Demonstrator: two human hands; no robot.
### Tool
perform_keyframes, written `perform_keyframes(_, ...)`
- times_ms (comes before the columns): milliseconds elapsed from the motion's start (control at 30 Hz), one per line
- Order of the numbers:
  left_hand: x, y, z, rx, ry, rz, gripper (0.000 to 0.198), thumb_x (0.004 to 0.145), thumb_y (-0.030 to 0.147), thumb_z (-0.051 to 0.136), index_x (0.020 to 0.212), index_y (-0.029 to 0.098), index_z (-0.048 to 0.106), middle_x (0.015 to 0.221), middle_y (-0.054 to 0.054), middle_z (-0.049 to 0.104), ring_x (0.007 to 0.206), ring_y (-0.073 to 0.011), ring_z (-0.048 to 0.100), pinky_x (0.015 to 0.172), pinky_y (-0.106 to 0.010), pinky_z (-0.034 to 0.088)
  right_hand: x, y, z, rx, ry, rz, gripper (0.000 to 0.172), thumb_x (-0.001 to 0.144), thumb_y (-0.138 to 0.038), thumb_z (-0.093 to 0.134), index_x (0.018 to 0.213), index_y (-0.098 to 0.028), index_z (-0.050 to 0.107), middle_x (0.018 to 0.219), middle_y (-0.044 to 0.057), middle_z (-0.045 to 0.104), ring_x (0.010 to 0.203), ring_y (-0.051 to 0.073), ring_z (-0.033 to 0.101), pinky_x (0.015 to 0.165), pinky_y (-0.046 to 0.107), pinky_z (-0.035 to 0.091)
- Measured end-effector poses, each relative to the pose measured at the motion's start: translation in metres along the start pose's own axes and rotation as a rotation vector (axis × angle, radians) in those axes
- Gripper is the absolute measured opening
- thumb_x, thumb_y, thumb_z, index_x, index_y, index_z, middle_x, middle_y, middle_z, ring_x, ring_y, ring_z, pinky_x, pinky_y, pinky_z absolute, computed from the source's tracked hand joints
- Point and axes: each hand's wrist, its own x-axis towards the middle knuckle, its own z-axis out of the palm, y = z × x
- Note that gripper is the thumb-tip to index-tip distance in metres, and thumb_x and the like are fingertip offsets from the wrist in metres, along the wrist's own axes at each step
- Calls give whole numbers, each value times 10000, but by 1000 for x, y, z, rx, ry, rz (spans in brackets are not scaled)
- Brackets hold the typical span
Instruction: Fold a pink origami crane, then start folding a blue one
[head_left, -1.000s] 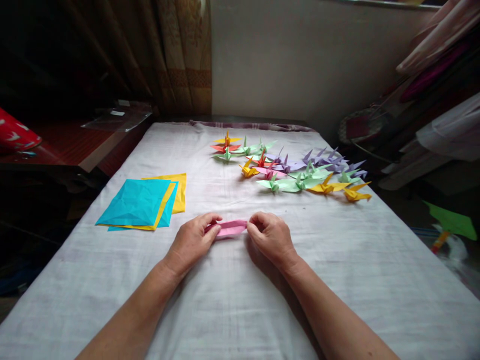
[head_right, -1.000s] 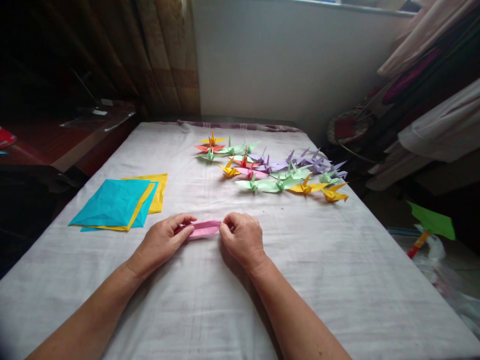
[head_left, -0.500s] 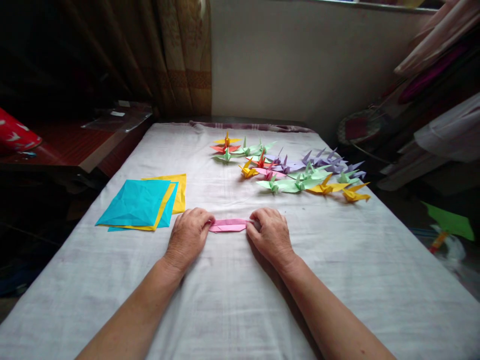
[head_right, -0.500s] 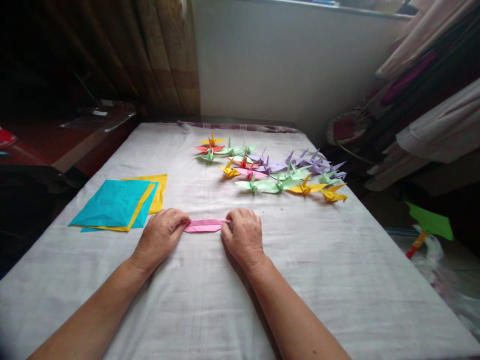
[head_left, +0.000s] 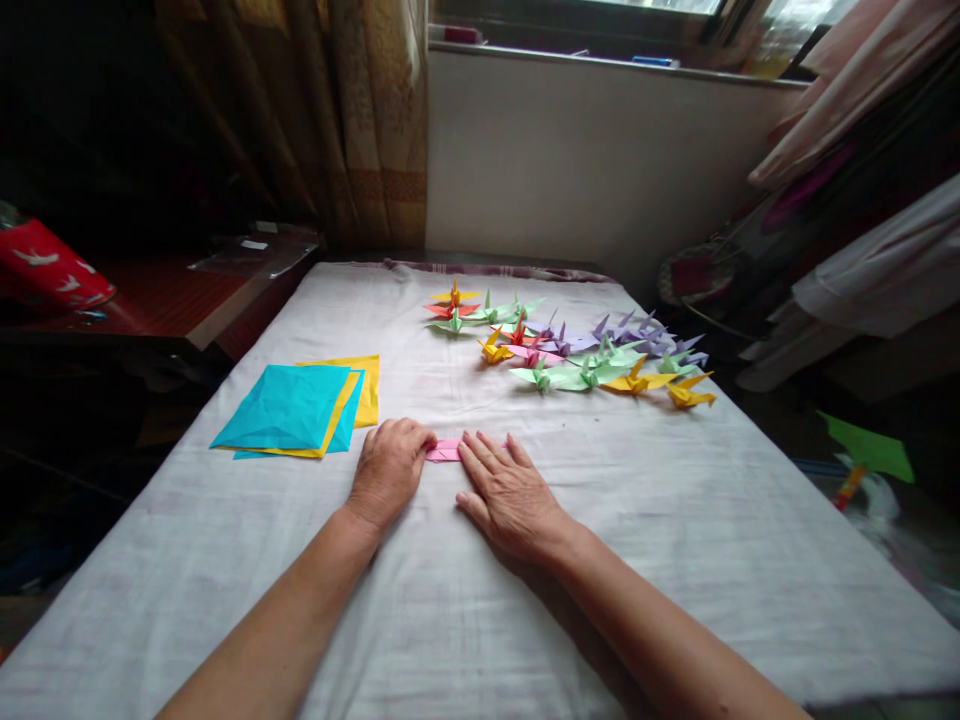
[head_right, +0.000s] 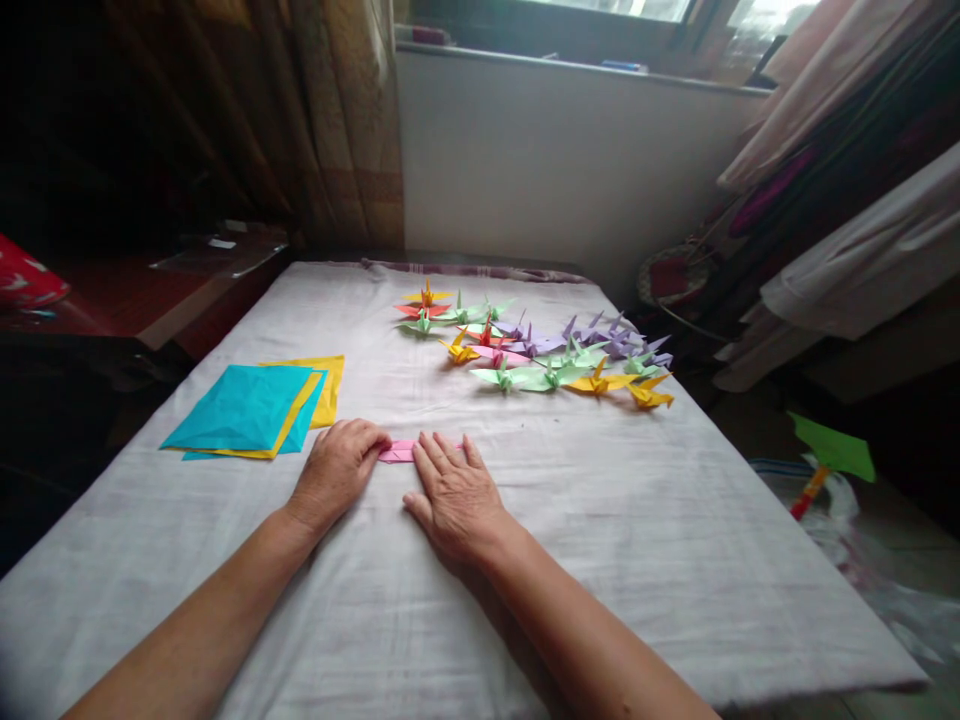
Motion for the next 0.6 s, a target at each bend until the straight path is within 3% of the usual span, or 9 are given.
perform_keyframes(133, 1, -1, -4, -16, -6, -21, 149, 897, 153, 583, 901, 238, 704, 955, -33, 700, 969, -245, 600, 858, -384, 439, -14, 12, -4, -54, -12, 157, 598, 997, -445, 412, 1522, -164, 355, 1598, 105, 263, 1493, 262, 231, 1215, 533, 119)
perform_keyframes(233, -4, -1, -8, 12, -4, -11, 194, 899, 142, 558, 931, 246, 718, 990, -39, 718, 974, -252, 616, 857, -401, 453, -18, 13, -3, -56, 3, 193, 600, 995, -456, 407, 1523, -176, 357, 1602, 99, 254, 1495, 263, 227, 1211, 528, 140)
perform_keyframes(333, -12, 5, -9, 79, 71, 57, 243, 923, 163, 518, 1035, 235, 721, 1184, -63, 705, 1119, -270, 600, 961, -448, 434, -17, 11, -1, -44, 7, 190, 612, 996, -474, 400, 1527, -176, 347, 1603, 101, 250, 1497, 262, 219, 1211, 525, 138)
perform_keyframes(400, -15, 14, -4, 112, 99, 156, 304, 954, 218, 483, 1188, 220, 676, 1359, -72, 625, 1298, -280, 507, 1105, -494, 329, -17, 11, 0, -40, 11, 185, 614, 999, -481, 390, 1530, -177, 340, 1604, 98, 248, 1498, 261, 214, 1210, 532, 133)
perform_keyframes(500, -16, 29, 10, 124, -53, 319, 442, 1008, 388, 395, 1400, 234, 527, 1474, -58, 528, 1418, -264, 392, 1206, -543, 125, -17, 12, 1, -39, 23, 182, 607, 1006, -481, 364, 1531, -179, 331, 1605, 85, 253, 1499, 252, 214, 1210, 535, 134)
perform_keyframes(600, -13, 33, 21, 150, -170, 302, 542, 1021, 479, 306, 1473, 211, 438, 1534, -85, 442, 1445, -256, 359, 1216, -541, 65, -18, 12, 1, -38, 23, 185, 603, 1010, -482, 347, 1530, -177, 333, 1605, 80, 258, 1498, 247, 218, 1210, 530, 136)
